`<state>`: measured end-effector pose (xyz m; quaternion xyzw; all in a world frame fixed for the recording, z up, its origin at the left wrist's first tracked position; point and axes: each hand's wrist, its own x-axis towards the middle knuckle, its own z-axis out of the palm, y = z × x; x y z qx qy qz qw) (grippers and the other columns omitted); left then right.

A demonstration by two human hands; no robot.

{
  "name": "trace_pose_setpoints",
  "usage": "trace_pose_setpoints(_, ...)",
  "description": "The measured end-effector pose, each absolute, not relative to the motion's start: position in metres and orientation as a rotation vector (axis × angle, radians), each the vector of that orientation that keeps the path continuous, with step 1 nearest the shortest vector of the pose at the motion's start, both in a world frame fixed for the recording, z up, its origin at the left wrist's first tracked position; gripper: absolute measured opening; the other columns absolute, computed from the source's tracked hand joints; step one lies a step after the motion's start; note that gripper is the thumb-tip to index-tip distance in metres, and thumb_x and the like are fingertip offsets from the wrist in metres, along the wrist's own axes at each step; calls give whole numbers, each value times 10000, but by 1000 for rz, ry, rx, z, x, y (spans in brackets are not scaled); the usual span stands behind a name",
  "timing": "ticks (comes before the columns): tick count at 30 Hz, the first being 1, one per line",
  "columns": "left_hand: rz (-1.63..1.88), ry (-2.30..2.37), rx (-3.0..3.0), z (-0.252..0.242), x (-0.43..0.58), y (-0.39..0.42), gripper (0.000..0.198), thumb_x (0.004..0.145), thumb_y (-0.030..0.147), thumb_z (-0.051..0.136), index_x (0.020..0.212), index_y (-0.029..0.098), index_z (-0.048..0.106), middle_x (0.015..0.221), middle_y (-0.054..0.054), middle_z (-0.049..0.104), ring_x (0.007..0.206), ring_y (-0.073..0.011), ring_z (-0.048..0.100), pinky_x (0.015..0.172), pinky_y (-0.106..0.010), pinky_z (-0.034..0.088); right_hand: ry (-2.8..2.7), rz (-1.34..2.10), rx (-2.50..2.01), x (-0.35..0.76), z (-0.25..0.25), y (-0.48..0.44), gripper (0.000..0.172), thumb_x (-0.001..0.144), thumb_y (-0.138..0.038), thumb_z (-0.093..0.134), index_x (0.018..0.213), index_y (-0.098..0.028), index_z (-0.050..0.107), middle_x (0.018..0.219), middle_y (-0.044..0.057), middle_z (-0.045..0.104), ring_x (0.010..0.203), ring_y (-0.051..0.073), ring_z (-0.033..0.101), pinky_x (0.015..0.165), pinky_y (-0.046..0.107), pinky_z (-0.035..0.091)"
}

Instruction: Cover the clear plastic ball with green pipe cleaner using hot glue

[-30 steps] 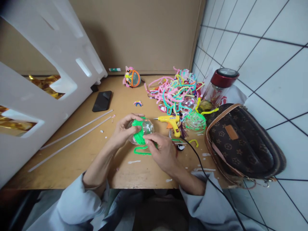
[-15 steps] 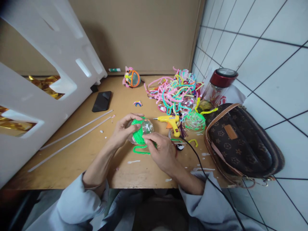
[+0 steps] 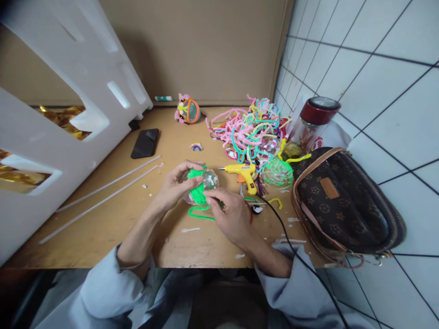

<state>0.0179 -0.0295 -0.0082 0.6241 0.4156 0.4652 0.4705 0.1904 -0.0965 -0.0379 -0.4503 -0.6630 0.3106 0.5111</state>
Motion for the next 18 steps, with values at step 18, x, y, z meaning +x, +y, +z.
trace_pose_setpoints(18,1190,1103,1363,-6,24,-26,284,605,321,703,836,181,616,853,-20,679,790,-157,621,680,-241,487,-1304,1471,-939,189,-18,-97,335,789,-369,691,1024,-235,493,725,-25,689,589,118,622,585,255,498)
